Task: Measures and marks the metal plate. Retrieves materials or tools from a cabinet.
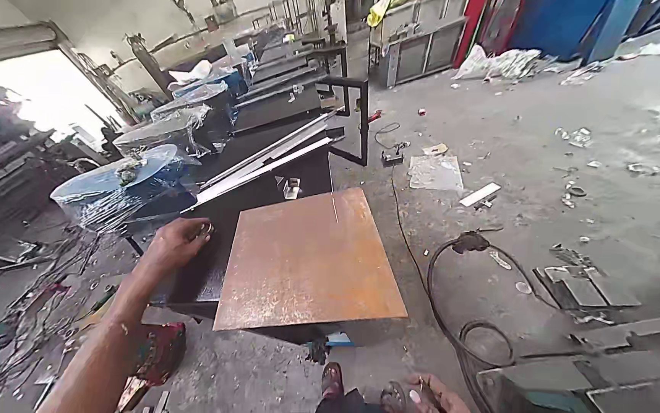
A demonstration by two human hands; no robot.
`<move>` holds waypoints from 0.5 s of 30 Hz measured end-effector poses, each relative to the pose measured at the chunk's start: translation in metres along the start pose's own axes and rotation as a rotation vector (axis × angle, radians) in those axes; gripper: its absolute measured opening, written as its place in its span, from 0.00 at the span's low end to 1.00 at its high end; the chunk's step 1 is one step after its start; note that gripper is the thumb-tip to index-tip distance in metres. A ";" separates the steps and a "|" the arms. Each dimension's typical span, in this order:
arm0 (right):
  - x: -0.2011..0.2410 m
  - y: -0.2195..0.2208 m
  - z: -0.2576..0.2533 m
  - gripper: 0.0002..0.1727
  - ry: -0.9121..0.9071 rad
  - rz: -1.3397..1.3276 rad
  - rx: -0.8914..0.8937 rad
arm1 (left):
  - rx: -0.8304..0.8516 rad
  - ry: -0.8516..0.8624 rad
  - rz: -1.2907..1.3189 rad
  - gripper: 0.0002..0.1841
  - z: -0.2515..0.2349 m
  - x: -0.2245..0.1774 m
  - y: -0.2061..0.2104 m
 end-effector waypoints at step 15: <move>-0.032 0.074 0.084 0.24 -0.018 -0.514 -0.314 | 0.102 0.750 0.940 0.25 0.143 -0.201 0.056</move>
Point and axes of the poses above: each hand's wrist, its own z-axis away from the middle knuckle, its own y-axis out of the palm, x = y × z, the point moved 2 cm from there along -z, towards the middle knuckle, and after that the axes turned 6 degrees about y, right-handed, at the moved point
